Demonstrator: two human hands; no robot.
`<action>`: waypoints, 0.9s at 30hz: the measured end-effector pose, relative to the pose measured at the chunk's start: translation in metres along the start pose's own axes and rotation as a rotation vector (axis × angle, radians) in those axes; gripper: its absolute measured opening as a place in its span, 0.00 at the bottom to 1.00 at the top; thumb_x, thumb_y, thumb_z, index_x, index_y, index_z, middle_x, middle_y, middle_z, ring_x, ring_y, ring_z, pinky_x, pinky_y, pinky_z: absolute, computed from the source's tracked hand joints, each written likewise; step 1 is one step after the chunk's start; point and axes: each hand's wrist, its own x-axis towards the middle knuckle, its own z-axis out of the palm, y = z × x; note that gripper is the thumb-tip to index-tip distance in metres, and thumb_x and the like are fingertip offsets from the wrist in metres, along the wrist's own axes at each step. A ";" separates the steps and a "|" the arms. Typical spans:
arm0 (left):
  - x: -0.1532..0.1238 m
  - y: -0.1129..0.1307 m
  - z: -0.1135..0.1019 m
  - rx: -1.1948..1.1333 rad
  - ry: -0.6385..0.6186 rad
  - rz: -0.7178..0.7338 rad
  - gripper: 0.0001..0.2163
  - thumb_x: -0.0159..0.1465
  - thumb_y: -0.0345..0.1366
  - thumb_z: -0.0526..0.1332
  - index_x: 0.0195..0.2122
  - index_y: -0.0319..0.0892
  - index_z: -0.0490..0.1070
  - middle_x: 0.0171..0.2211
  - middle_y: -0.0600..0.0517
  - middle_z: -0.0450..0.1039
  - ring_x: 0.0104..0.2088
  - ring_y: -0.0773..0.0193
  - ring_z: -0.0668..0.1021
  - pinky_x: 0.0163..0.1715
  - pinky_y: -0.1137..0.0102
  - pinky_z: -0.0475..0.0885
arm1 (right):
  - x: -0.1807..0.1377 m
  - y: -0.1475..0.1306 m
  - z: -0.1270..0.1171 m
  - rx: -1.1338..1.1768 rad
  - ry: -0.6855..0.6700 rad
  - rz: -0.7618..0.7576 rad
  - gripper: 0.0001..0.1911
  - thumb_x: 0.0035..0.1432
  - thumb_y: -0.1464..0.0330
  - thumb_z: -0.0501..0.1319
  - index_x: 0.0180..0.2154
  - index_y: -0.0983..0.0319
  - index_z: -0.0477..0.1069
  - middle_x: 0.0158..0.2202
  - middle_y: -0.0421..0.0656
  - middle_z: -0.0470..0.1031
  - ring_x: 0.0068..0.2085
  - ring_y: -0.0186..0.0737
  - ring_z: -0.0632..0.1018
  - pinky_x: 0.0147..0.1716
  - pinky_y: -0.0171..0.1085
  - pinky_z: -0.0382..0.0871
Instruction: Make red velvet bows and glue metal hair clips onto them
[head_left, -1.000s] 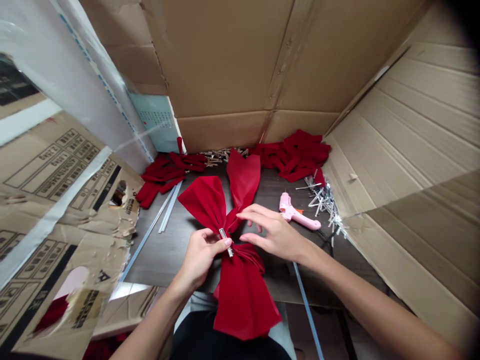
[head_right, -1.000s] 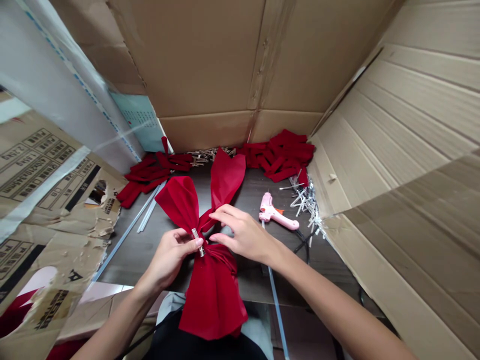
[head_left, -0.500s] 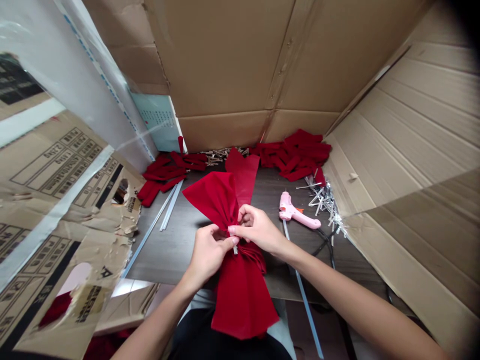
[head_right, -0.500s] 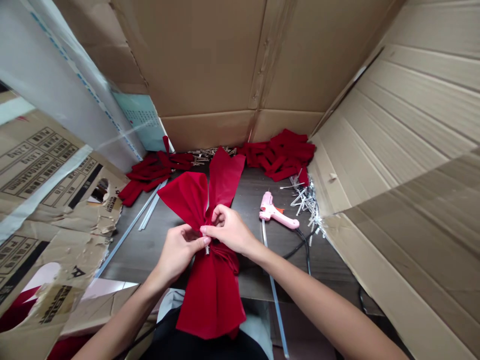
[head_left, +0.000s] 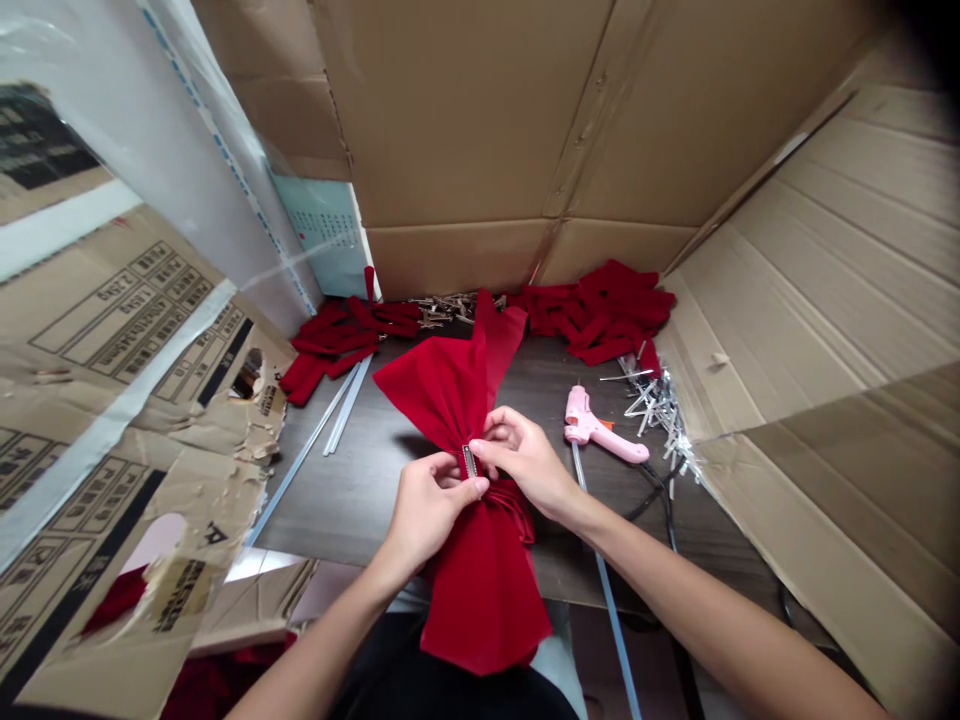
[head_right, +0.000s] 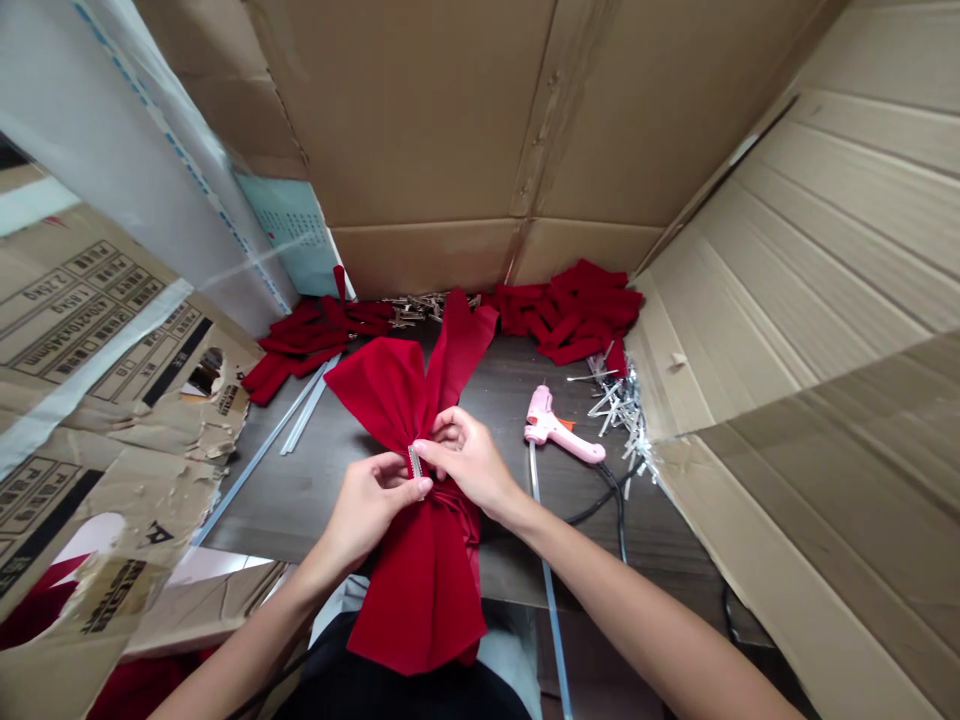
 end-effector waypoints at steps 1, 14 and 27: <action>0.000 0.000 0.000 0.016 0.002 0.006 0.09 0.52 0.35 0.68 0.32 0.36 0.76 0.29 0.48 0.78 0.30 0.62 0.77 0.32 0.71 0.70 | 0.000 -0.002 -0.001 -0.008 -0.025 0.011 0.22 0.45 0.62 0.71 0.35 0.61 0.61 0.29 0.36 0.70 0.25 0.30 0.71 0.24 0.32 0.64; 0.008 -0.007 0.000 0.157 0.112 0.003 0.10 0.46 0.37 0.70 0.23 0.36 0.72 0.20 0.52 0.71 0.22 0.66 0.70 0.23 0.72 0.62 | 0.007 0.006 -0.003 -0.104 -0.067 -0.041 0.22 0.44 0.68 0.69 0.36 0.58 0.56 0.26 0.33 0.66 0.26 0.31 0.69 0.25 0.32 0.63; -0.001 0.006 -0.014 0.114 0.110 0.071 0.10 0.49 0.39 0.69 0.24 0.36 0.74 0.21 0.50 0.73 0.23 0.64 0.72 0.25 0.72 0.64 | 0.024 -0.002 -0.016 0.203 -0.177 0.043 0.29 0.52 0.56 0.65 0.51 0.54 0.55 0.43 0.42 0.73 0.39 0.40 0.78 0.39 0.42 0.72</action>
